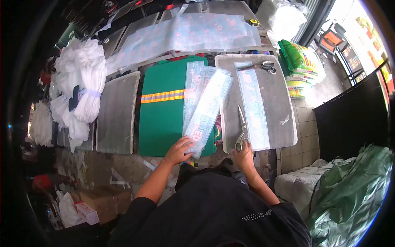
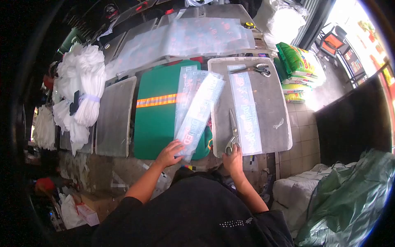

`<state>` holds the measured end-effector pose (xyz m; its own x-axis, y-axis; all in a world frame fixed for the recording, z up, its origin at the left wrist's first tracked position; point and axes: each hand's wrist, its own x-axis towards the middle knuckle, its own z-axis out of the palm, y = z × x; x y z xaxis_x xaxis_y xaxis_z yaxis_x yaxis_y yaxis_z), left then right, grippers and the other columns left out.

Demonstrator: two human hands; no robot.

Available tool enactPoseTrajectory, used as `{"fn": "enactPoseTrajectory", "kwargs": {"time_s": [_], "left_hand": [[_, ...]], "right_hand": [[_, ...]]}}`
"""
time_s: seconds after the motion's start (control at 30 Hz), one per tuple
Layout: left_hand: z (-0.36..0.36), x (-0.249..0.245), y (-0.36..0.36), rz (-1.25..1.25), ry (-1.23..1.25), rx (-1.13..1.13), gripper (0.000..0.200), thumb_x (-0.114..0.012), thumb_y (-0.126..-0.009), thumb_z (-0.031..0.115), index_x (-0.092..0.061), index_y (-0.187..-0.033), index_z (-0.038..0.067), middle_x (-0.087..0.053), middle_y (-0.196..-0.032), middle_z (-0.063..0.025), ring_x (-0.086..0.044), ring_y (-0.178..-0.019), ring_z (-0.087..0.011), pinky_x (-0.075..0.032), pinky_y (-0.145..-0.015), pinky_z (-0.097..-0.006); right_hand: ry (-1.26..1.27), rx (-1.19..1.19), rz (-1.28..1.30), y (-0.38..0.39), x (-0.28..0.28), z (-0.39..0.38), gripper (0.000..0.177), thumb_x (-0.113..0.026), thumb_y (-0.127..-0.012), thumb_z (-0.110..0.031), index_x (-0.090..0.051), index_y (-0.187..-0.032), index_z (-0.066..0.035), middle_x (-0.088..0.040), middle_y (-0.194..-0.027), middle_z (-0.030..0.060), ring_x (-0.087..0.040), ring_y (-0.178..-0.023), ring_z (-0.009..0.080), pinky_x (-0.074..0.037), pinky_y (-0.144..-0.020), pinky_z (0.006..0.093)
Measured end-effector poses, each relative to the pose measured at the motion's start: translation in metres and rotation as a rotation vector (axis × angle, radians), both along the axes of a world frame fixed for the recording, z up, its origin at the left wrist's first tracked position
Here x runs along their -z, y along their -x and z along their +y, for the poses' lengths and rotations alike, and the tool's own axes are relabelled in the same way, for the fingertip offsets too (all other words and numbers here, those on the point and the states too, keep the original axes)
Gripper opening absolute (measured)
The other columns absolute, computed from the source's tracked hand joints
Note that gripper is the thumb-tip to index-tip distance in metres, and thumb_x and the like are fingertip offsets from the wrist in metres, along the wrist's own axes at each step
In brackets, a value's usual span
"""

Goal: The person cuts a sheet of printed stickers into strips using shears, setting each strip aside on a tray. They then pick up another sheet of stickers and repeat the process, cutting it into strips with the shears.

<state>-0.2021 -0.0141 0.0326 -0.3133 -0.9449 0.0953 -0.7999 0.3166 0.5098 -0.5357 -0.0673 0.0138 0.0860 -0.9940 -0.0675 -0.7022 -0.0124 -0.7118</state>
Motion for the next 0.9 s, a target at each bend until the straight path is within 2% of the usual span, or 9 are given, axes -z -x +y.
{"fn": "enactPoseTrajectory", "kwargs": {"time_s": [0.2,0.33,0.4,0.43,0.5,0.63,0.7,0.77,0.9], "left_hand": [[0.005,-0.003,-0.001,-0.033,-0.059,-0.012,0.068,-0.080,-0.074,0.035,-0.058,-0.132,0.007,-0.044,-0.144,-0.0184,-0.039,-0.137,-0.0364,-0.037,-0.111,-0.0453],[-0.001,-0.008,-0.008,0.001,-0.068,0.066,0.070,-0.077,-0.077,0.041,-0.057,-0.133,0.006,-0.042,-0.145,-0.0204,-0.036,-0.138,-0.0399,-0.034,-0.113,-0.0471],[-0.004,-0.002,-0.012,0.025,-0.005,-0.105,0.079,-0.070,-0.081,0.050,-0.048,-0.139,0.002,-0.039,-0.146,-0.0260,-0.030,-0.140,-0.0442,-0.026,-0.115,-0.0528],[-0.006,0.009,-0.015,0.032,0.002,-0.092,0.079,-0.070,-0.081,0.050,-0.048,-0.139,0.002,-0.039,-0.146,-0.0260,-0.030,-0.140,-0.0442,-0.026,-0.115,-0.0528],[-0.016,0.025,-0.017,-0.054,-0.039,-0.269,0.091,-0.066,-0.084,0.052,-0.030,-0.150,0.002,-0.030,-0.152,-0.0293,-0.026,-0.142,-0.0460,-0.020,-0.117,-0.0552],[-0.009,0.015,-0.011,-0.186,-0.063,-0.144,0.098,-0.062,-0.086,0.055,-0.015,-0.154,0.003,-0.024,-0.154,-0.0311,-0.023,-0.144,-0.0458,-0.016,-0.117,-0.0567],[-0.005,0.002,-0.011,-0.206,-0.190,0.161,0.095,-0.061,-0.088,0.055,-0.017,-0.154,0.002,-0.025,-0.154,-0.0307,-0.021,-0.144,-0.0471,-0.018,-0.117,-0.0566],[-0.001,-0.006,-0.008,-0.158,-0.225,0.184,0.094,-0.059,-0.088,0.056,-0.016,-0.154,0.003,-0.026,-0.154,-0.0296,-0.022,-0.144,-0.0468,-0.018,-0.117,-0.0558],[0.004,-0.015,-0.019,0.007,-0.356,0.341,0.093,-0.056,-0.090,0.057,-0.016,-0.155,0.004,-0.029,-0.153,-0.0277,-0.026,-0.143,-0.0446,-0.018,-0.118,-0.0533]], "right_hand": [[0.082,-0.007,0.148,-0.013,0.001,0.013,0.065,-0.076,-0.077,-0.018,-0.049,-0.129,0.009,-0.047,-0.134,0.0296,-0.042,-0.130,0.0445,-0.035,-0.111,0.0454],[0.080,0.037,0.210,-0.027,-0.018,0.013,0.065,-0.077,-0.076,-0.020,-0.051,-0.128,0.009,-0.047,-0.136,0.0283,-0.047,-0.125,0.0436,-0.040,-0.108,0.0446],[0.010,0.031,-0.129,-0.043,-0.023,0.014,0.053,-0.077,-0.077,-0.024,-0.059,-0.118,0.005,-0.057,-0.125,0.0264,-0.054,-0.118,0.0438,-0.044,-0.101,0.0455],[0.018,0.044,-0.122,-0.054,-0.018,0.014,0.053,-0.077,-0.077,-0.024,-0.059,-0.118,0.005,-0.057,-0.125,0.0264,-0.054,-0.118,0.0438,-0.044,-0.101,0.0455],[-0.350,-0.052,-0.301,-0.084,-0.003,0.009,0.060,-0.074,-0.083,-0.038,-0.057,-0.116,0.010,-0.063,-0.116,0.0288,-0.062,-0.109,0.0431,-0.049,-0.094,0.0460],[-0.236,0.099,-0.094,-0.137,-0.008,-0.008,0.067,-0.068,-0.085,-0.050,-0.058,-0.113,0.010,-0.065,-0.110,0.0309,-0.062,-0.108,0.0436,-0.049,-0.094,0.0467],[-0.267,0.173,0.027,-0.156,0.031,-0.021,0.072,-0.066,-0.084,-0.056,-0.058,-0.112,0.010,-0.063,-0.113,0.0330,-0.061,-0.108,0.0448,-0.049,-0.093,0.0476],[-0.154,0.241,-0.047,-0.163,0.048,-0.023,0.072,-0.073,-0.081,-0.048,-0.055,-0.119,0.010,-0.063,-0.114,0.0317,-0.061,-0.109,0.0448,-0.049,-0.093,0.0470],[-0.189,0.165,-0.065,-0.144,0.014,0.001,0.072,-0.076,-0.078,-0.036,-0.051,-0.131,0.007,-0.063,-0.117,0.0314,-0.061,-0.112,0.0426,-0.049,-0.094,0.0448]]}}
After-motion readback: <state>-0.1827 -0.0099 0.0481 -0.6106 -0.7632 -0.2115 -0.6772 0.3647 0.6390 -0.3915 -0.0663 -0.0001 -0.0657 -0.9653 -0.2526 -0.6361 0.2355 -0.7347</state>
